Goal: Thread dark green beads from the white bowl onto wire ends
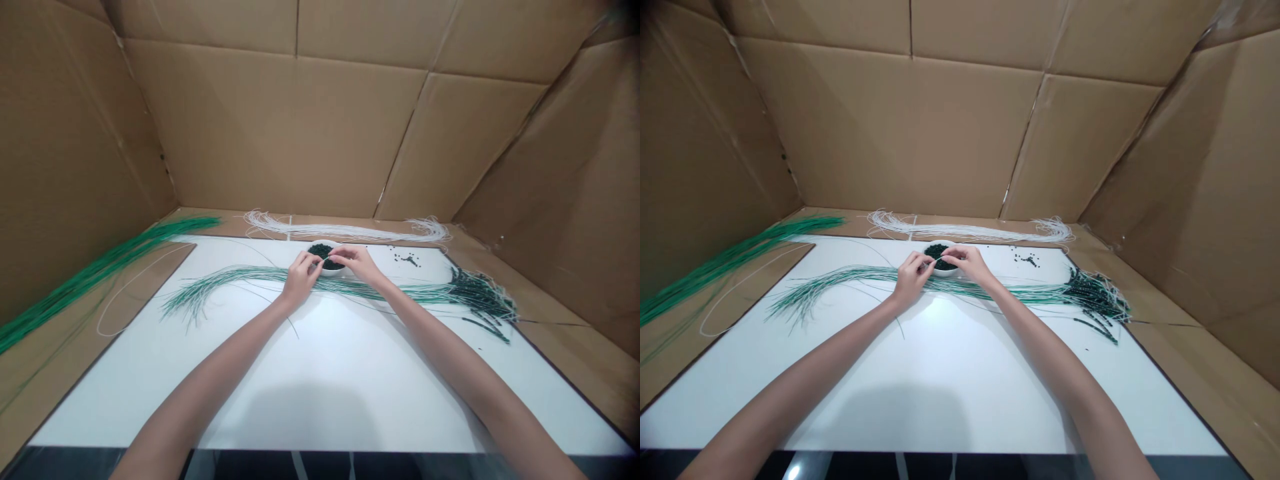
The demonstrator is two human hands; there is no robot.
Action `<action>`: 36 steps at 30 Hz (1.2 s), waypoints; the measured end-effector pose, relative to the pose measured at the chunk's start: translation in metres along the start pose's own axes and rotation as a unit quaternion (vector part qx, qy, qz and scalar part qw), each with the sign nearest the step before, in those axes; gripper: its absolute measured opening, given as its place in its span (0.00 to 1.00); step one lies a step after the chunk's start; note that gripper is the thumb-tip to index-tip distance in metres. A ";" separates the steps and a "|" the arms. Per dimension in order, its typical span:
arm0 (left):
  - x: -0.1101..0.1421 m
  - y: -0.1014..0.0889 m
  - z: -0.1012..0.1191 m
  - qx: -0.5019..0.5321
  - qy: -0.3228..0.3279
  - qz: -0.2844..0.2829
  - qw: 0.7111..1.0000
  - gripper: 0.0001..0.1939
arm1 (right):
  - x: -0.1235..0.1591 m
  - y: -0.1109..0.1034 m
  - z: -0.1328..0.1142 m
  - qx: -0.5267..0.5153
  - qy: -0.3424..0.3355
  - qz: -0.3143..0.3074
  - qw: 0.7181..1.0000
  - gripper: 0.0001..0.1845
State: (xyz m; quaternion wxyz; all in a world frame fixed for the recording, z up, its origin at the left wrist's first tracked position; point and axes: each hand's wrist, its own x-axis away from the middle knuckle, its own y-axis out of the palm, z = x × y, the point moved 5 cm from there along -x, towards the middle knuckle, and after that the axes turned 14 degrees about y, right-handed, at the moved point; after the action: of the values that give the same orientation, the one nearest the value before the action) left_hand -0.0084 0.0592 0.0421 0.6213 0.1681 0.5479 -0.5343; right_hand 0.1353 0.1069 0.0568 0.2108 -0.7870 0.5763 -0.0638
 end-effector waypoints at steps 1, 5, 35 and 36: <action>0.000 0.000 0.000 0.000 0.001 0.001 1.000 0.05 | 0.000 0.000 0.000 -0.001 0.000 0.000 1.000 0.13; 0.000 0.000 -0.001 0.000 0.002 0.000 1.000 0.05 | -0.001 0.000 0.000 0.002 -0.006 0.003 1.000 0.13; 0.000 0.000 0.000 -0.001 0.001 0.002 1.000 0.05 | -0.001 -0.001 0.000 0.015 -0.011 0.006 1.000 0.12; 0.000 0.000 0.000 -0.001 0.000 0.002 1.000 0.05 | -0.001 -0.001 0.000 0.016 -0.012 0.007 1.000 0.12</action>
State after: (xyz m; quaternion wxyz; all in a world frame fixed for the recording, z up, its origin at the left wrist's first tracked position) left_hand -0.0085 0.0589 0.0421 0.6224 0.1689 0.5482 -0.5326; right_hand 0.1359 0.1080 0.0578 0.2307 -0.7800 0.5784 -0.0621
